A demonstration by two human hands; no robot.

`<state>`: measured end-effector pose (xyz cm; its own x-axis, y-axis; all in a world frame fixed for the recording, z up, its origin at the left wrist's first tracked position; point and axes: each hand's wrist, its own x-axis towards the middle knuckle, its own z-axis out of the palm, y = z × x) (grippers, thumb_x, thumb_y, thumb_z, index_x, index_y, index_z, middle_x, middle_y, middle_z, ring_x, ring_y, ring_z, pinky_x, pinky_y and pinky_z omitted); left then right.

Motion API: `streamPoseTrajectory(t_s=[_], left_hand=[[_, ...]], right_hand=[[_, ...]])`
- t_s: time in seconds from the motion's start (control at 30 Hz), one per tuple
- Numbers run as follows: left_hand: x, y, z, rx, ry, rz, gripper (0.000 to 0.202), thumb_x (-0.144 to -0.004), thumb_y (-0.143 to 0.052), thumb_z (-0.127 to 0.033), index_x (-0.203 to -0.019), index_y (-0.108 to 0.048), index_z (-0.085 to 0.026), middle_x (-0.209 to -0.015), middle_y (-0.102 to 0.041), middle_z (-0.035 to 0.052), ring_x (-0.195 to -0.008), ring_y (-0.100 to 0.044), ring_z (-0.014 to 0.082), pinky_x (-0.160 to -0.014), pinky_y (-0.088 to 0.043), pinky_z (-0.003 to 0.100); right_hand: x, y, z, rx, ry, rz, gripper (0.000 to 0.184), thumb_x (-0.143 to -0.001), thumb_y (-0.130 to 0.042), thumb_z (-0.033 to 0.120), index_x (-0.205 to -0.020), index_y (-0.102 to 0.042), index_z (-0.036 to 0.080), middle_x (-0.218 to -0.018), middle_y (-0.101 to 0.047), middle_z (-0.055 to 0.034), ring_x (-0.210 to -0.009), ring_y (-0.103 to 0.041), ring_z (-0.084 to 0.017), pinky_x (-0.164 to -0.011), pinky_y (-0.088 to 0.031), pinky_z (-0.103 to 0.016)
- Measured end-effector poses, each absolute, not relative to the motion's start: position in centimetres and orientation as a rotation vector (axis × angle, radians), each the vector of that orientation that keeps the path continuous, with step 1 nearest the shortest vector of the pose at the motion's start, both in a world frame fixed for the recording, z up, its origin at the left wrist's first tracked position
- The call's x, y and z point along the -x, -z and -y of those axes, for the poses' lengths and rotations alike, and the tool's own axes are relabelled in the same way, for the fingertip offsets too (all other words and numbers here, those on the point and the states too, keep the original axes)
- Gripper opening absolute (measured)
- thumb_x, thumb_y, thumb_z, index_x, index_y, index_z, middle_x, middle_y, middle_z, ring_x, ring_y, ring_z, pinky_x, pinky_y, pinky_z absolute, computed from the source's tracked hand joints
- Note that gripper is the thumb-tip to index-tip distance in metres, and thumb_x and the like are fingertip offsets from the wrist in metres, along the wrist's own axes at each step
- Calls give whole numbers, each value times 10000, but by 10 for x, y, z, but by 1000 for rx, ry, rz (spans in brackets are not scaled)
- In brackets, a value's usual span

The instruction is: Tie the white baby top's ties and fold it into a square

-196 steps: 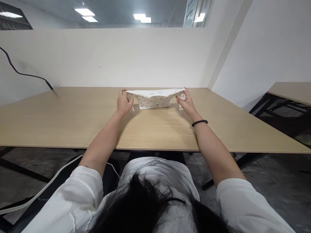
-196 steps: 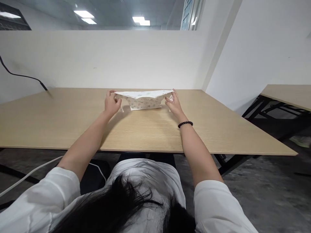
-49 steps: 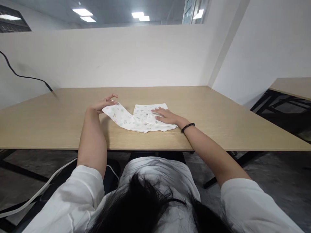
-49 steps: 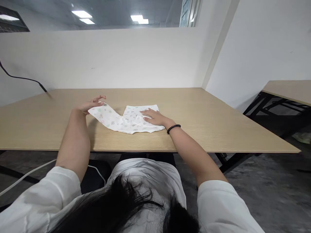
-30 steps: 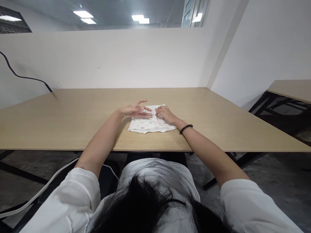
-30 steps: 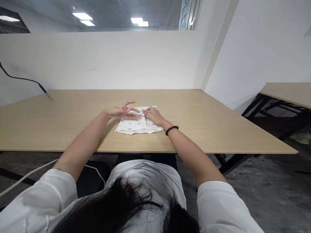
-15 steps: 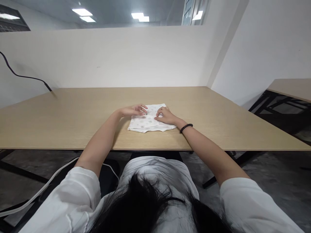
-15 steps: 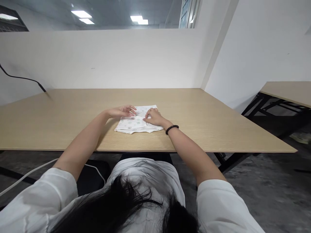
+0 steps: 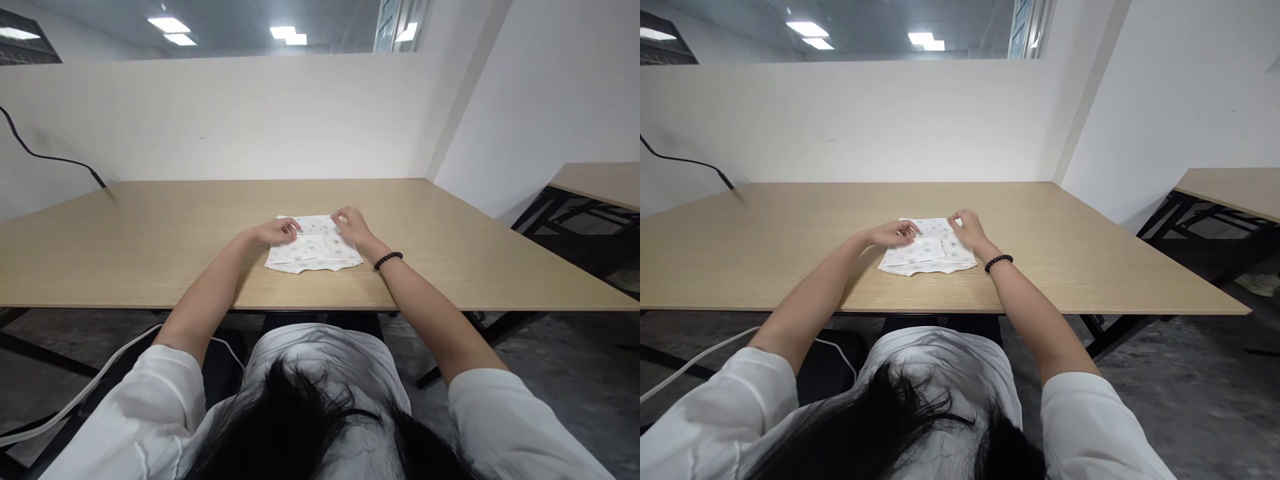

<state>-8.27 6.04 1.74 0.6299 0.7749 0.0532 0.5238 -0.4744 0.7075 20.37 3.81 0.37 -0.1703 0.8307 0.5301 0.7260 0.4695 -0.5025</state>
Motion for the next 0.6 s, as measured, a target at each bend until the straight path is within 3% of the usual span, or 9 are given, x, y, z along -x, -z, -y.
streamPoseTrajectory(t_s=[0.07,0.2,0.37,0.5,0.6], left_hand=[[73,-14,-56,-2201,-668,-1040,551,-777,-692,-525,-1229,-624,-218,-1226,-642,120,-1119,-586,284,-995,-456,400],[51,-6,-46,-2306,-707,-975,621,-896,-531,-604,-1393,-527,-231,-1534,-456,116,-1434,-356,316,-1209,-191,426],[36,4,-38,-2429,-338,-1011,614,-962,-393,-599,-1493,-426,-294,-1642,-286,55,-1537,-123,308,-1207,44,541],[34,4,-34,-2554,-313,-1088,630,-988,-346,-567,-1554,-333,-292,-1674,-173,51,-1550,-29,297,-1187,119,552],[35,-1,-33,-2620,-357,-1025,665,-982,-369,-571,-1579,-279,-290,-1674,-168,46,-1551,-34,278,-1194,137,513]], right_hand=[[-213,-9,-42,1345,-171,1794,535,-1025,-274,492,-1118,-686,163,-1223,-628,-163,-1190,-534,-290,-1065,-380,-422],[-221,-3,-42,1507,-222,1822,687,-1018,-119,573,-1361,-567,183,-1445,-515,-165,-1371,-412,-336,-1150,-297,-515],[-213,14,-36,1942,-322,2061,667,-991,-285,575,-1562,-333,234,-1649,-225,-153,-1520,-109,-401,-1123,-42,-757],[-212,9,-31,1807,-120,2158,724,-988,-259,628,-1599,-237,240,-1678,-95,-143,-1534,26,-380,-1107,18,-766],[-209,6,-26,1635,-140,2311,728,-981,-220,670,-1603,-220,293,-1687,-67,-85,-1539,25,-357,-1140,-18,-730]])
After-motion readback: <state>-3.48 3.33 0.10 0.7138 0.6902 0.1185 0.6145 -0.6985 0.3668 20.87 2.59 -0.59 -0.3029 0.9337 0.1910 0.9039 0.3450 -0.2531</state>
